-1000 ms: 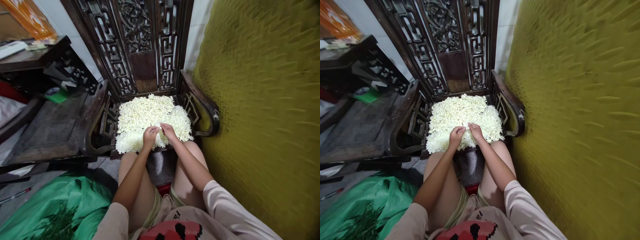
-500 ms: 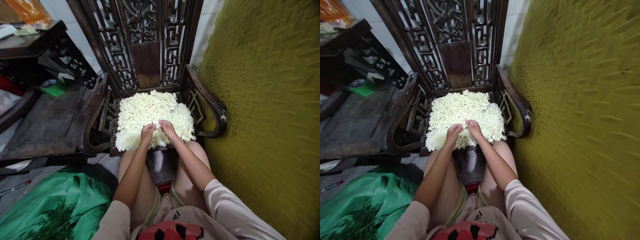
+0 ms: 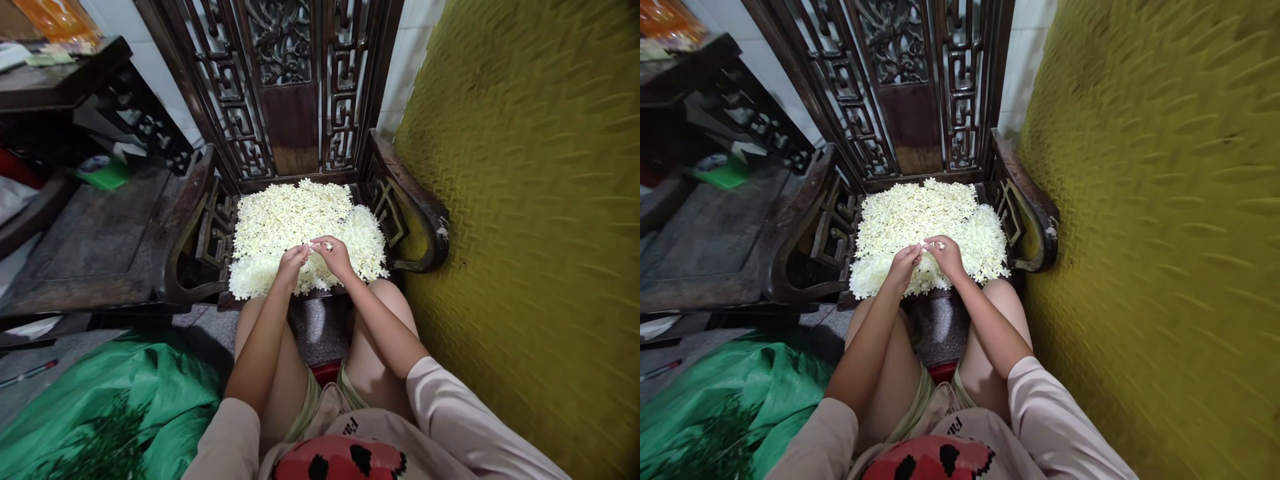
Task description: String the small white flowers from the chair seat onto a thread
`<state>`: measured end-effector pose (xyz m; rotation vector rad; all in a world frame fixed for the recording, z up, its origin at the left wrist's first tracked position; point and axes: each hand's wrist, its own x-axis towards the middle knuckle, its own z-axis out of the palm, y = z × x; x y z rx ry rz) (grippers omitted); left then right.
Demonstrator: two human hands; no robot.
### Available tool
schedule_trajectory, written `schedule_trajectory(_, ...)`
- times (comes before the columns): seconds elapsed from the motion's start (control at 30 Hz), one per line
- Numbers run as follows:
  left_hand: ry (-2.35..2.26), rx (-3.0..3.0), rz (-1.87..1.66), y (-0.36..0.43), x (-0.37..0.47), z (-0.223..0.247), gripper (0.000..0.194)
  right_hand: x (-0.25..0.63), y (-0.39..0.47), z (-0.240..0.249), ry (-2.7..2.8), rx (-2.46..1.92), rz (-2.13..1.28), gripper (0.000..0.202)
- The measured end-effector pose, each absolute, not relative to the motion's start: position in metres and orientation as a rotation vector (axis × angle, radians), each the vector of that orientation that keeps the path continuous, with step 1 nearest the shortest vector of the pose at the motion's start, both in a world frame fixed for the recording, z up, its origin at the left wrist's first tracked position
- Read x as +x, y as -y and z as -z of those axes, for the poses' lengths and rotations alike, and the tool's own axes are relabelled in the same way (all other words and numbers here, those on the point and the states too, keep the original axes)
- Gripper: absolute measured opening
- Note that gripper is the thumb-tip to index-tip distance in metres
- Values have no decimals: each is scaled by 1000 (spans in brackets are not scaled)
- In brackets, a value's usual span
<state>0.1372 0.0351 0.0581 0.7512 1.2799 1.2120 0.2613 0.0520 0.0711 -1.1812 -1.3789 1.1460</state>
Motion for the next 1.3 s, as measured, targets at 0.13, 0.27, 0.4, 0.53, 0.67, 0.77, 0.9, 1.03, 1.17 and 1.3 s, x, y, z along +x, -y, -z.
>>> schedule_trajectory(0.13, -1167, 657, -1163, -35, 135, -61, 39, 263, -54, -72, 1353, -1127, -1234, 28)
schedule_trajectory(0.27, -1143, 624, -1156, -33, 136, -66, 38, 264, -55, -68, 1295, -1089, -1287, 27)
schedule_trajectory(0.4, -1139, 634, -1167, -32, 136, -69, 35, 264, -55, -68, 1231, -1073, -1327, 27)
schedule_trajectory(0.53, -1151, 633, -1170, -32, 136, -69, 36, 264, -55, -70, 1234, -1105, -1347, 30)
schedule_trajectory(0.67, -1146, 638, -1159, -32, 136, -69, 35, 264, -54, -69, 1199, -1137, -1408, 33)
schedule_trajectory(0.77, -1113, 601, -1170, -32, 136, -69, 35, 263, -53, -67, 1162, -1132, -1462, 35)
schedule_trajectory(0.9, -1084, 570, -1170, -31, 136, -69, 36, 264, -53, -66, 1126, -1109, -1505, 35)
schedule_trajectory(1.03, -1047, 546, -1178, -31, 136, -70, 37, 264, -52, -65, 1097, -1086, -1538, 33)
schedule_trajectory(1.17, -1060, 577, -1164, -32, 136, -69, 33, 265, -53, -65, 1107, -1092, -1526, 32)
schedule_trajectory(1.3, -1235, 732, -1228, -33, 137, -67, 26, 264, -53, -66, 1183, -1127, -1397, 29)
